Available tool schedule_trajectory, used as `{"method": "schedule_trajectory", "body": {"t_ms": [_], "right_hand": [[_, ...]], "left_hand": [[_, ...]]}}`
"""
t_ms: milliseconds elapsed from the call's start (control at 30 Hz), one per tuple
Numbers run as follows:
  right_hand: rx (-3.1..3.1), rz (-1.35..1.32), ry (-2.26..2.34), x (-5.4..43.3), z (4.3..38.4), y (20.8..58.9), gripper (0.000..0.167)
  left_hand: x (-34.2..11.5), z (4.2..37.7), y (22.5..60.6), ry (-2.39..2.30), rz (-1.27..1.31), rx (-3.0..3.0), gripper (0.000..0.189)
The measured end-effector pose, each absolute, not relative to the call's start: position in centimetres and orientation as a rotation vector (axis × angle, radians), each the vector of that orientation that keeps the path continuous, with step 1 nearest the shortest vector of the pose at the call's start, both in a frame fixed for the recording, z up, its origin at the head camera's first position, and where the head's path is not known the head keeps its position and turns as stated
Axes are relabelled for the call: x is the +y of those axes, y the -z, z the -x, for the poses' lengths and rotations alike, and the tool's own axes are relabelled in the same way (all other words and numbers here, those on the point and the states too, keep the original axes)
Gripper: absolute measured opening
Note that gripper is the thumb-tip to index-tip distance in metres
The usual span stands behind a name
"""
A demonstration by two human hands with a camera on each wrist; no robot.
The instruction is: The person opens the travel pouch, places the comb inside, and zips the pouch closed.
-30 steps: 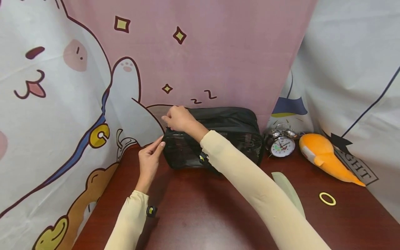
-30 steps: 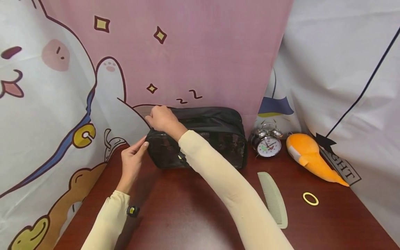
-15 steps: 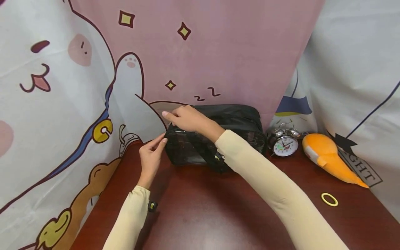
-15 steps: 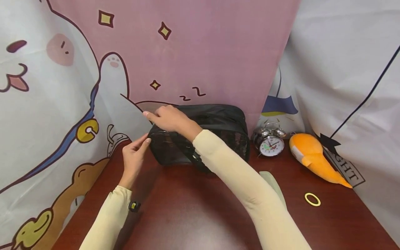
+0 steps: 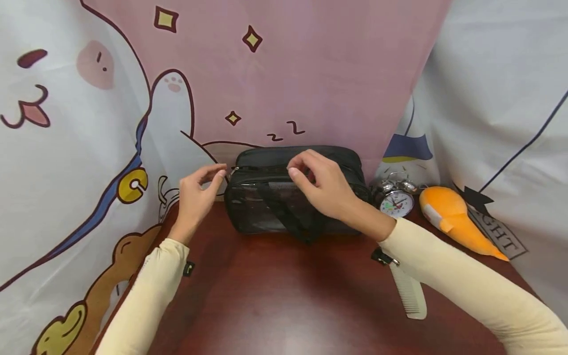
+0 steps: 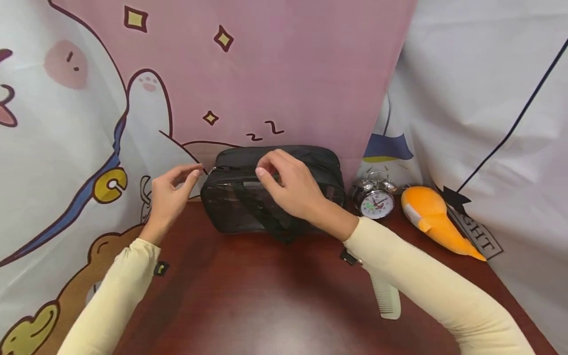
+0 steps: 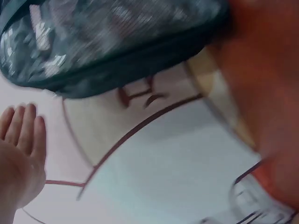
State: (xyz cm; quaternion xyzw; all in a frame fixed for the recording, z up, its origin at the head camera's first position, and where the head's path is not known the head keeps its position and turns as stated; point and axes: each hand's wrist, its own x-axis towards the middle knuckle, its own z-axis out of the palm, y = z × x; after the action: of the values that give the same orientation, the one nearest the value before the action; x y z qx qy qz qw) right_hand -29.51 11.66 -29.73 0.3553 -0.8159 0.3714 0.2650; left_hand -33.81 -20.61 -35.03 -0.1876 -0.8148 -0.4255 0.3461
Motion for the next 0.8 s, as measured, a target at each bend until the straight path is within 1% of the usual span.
{"method": "schedule_trajectory", "body": {"t_ms": [200,367,500,667,733,800], "right_hand": [[-2.144,-0.726,-1.411,15.9,27.3,31.4,0.020],[-2.101,-0.545,-1.607,19.3,25.3,33.5,0.023],[-2.062,-0.356,-1.723,21.8,23.8,35.9,0.020],[-2.006,-0.038,-1.955,25.0,22.5,39.4,0.011],[-2.121,0.064,-1.883,26.2,22.2,40.6,0.012],[-2.318,0.116,-1.672,27.4,21.9,41.6,0.017]], "left_hand": [[-19.8,35.5,29.9,0.970,0.653,-2.389,0.029],[-17.5,37.1,27.5,0.929,0.795,-2.544,0.025],[-15.9,38.5,26.8,0.934,0.891,-2.602,0.020],[-14.8,39.6,26.9,0.941,0.925,-2.675,0.018],[-14.7,39.8,27.1,0.939,0.919,-2.704,0.019],[-14.8,39.9,27.5,0.933,0.908,-2.734,0.023]]}}
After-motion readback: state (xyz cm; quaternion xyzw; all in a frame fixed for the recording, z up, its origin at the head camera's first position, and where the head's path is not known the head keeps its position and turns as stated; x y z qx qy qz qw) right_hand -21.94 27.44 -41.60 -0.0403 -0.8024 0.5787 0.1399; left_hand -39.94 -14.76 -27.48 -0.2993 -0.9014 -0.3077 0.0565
